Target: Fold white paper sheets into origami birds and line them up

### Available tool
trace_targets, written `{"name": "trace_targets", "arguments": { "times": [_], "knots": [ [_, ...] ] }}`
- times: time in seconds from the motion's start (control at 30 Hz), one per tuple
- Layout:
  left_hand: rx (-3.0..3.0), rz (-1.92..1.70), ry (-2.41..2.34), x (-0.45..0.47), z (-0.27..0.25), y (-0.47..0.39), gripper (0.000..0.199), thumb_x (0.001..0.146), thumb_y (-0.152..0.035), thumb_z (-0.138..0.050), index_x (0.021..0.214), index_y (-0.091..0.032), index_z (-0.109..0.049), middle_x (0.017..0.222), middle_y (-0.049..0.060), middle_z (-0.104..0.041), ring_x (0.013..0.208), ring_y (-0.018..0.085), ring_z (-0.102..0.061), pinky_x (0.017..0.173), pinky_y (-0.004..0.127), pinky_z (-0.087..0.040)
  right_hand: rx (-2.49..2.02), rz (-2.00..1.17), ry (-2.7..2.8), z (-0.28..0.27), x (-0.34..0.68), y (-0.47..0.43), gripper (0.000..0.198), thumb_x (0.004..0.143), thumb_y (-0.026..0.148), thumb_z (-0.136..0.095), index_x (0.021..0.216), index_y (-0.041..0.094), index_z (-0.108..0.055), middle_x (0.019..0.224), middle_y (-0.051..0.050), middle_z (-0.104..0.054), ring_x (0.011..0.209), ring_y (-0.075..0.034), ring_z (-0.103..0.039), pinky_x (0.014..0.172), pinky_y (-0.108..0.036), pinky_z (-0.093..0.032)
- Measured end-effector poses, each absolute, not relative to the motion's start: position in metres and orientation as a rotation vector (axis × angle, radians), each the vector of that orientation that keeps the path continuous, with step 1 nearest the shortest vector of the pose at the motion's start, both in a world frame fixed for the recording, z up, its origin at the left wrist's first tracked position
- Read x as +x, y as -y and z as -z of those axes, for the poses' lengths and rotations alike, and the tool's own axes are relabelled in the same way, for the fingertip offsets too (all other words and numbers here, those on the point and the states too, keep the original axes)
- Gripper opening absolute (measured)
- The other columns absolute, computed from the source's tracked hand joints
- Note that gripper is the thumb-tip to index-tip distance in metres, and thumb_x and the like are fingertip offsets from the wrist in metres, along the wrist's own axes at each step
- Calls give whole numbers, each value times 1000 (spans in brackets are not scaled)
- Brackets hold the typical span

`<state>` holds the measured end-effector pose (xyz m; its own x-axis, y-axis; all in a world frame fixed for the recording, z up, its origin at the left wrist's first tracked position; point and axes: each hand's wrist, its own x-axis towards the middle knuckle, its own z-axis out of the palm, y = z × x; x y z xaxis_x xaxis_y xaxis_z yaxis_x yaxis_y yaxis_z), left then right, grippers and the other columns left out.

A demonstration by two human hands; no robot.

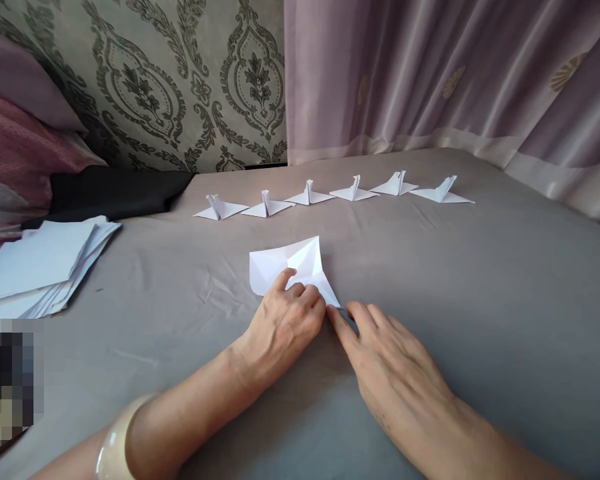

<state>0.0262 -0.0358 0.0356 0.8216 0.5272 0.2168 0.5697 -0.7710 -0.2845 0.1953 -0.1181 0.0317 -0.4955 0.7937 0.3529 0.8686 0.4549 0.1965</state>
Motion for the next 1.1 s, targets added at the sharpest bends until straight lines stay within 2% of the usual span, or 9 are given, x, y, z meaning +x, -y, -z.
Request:
{"name": "trace_targets", "arguments": {
  "times": [0.23,0.4,0.63,0.8,0.97,1.1],
  "knots": [
    [-2660,161,810,25,-36,35,28,85,0,-38,73,-16,-57,68,2,-59,61,16,-56,93,43,-43,-1500,422,2499,-39,195,113,56,72,-4,-31,115,11,-64,105,-17,-69,91,-28,-67,75,-43,-60],
    [-2652,187,782,25,-37,35,25,87,-3,-42,75,-16,-58,67,1,-58,61,16,-56,92,44,-44,-1502,457,2470,-33,195,114,57,71,-5,-34,120,8,-61,113,-20,-66,102,-31,-64,81,-45,-57],
    [-2667,200,793,25,-36,35,28,92,-7,-38,74,-16,-59,67,1,-57,60,15,-54,94,45,-43,-1455,473,2507,-34,194,116,53,71,-1,-36,117,5,-63,112,-22,-66,101,-32,-63,79,-46,-57],
    [-2671,217,785,24,-35,34,29,92,-8,-38,74,-16,-59,68,1,-57,60,15,-54,95,45,-43,-1540,399,2523,-37,193,114,52,71,4,-37,116,5,-63,106,-22,-68,93,-32,-64,73,-46,-59],
    [-2658,219,784,24,-35,34,26,91,-8,-41,74,-15,-59,68,0,-58,60,14,-55,94,44,-43,-1480,508,2526,-29,195,116,56,69,5,-40,120,7,-61,118,-20,-65,107,-30,-60,83,-44,-56],
    [-2664,213,775,25,-36,34,27,92,-8,-40,74,-15,-59,67,0,-58,60,15,-56,94,44,-43,-1478,549,2542,-29,195,116,55,67,6,-40,117,6,-63,115,-20,-66,104,-31,-62,80,-45,-57]
  ]
}}
